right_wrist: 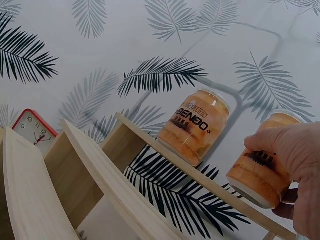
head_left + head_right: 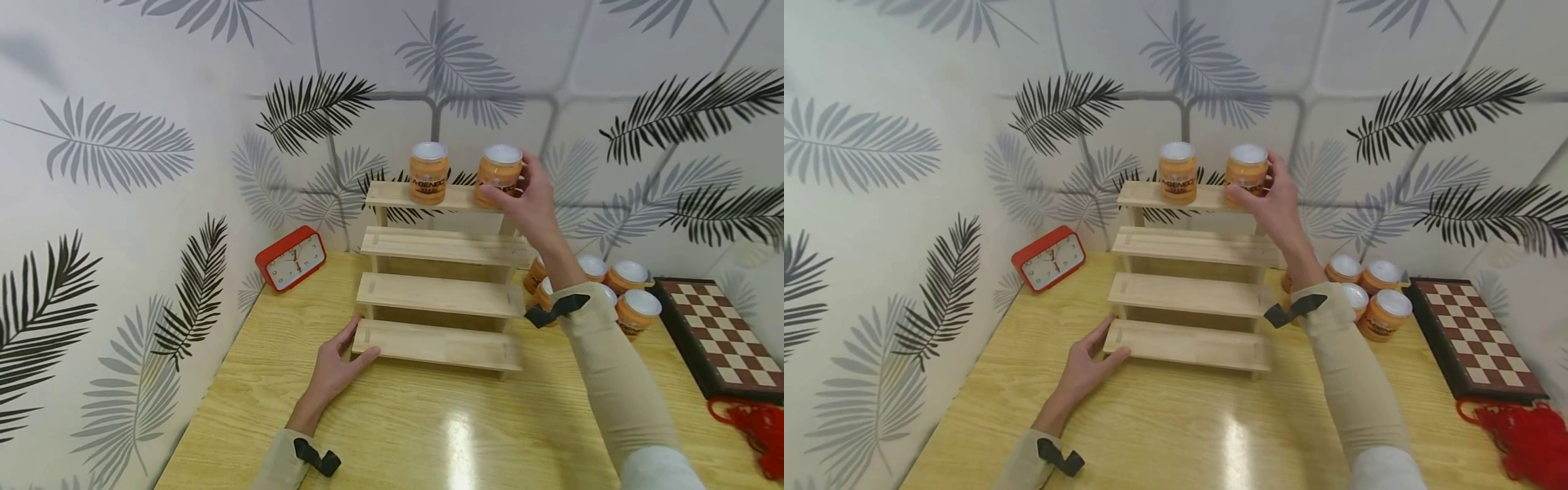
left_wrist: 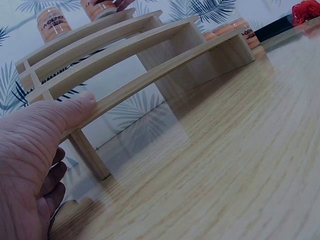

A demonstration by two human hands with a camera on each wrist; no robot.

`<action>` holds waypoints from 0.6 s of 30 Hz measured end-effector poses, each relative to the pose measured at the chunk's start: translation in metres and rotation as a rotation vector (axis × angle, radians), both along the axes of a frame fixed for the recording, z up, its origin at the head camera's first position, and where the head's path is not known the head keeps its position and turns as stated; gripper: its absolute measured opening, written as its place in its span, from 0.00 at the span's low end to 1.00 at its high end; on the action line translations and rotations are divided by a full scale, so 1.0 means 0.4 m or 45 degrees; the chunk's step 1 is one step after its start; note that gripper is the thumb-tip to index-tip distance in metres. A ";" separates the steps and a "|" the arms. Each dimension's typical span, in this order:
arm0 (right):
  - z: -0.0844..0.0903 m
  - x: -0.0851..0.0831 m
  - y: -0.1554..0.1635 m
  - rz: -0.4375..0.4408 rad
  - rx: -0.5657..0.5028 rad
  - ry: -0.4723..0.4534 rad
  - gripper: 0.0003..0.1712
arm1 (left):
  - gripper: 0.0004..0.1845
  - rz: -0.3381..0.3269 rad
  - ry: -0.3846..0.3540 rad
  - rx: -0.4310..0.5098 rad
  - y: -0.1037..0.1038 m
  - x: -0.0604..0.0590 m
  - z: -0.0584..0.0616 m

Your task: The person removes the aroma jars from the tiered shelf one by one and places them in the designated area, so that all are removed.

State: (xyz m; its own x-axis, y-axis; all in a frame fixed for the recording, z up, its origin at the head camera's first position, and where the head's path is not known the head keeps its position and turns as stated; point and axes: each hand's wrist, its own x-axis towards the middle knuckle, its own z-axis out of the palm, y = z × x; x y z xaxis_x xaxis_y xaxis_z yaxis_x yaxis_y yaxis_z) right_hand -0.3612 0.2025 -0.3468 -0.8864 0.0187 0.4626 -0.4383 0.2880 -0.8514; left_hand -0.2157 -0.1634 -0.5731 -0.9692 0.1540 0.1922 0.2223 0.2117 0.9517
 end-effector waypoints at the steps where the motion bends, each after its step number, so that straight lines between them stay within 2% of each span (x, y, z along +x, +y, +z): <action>1: 0.001 0.002 0.001 0.003 -0.008 0.007 0.43 | 0.43 0.001 0.000 0.001 0.000 0.000 0.000; 18: -0.013 0.036 0.038 -0.022 -0.065 0.061 0.43 | 0.43 0.011 -0.002 0.020 0.000 -0.001 -0.006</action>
State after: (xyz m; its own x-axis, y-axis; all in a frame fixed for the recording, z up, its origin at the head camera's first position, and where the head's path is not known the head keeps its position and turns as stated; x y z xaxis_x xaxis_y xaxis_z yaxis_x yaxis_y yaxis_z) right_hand -0.3470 0.2176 -0.3520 -0.8625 0.0581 0.5028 -0.4745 0.2528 -0.8432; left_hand -0.2160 -0.1635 -0.5757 -0.9707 0.1429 0.1930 0.2192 0.1985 0.9553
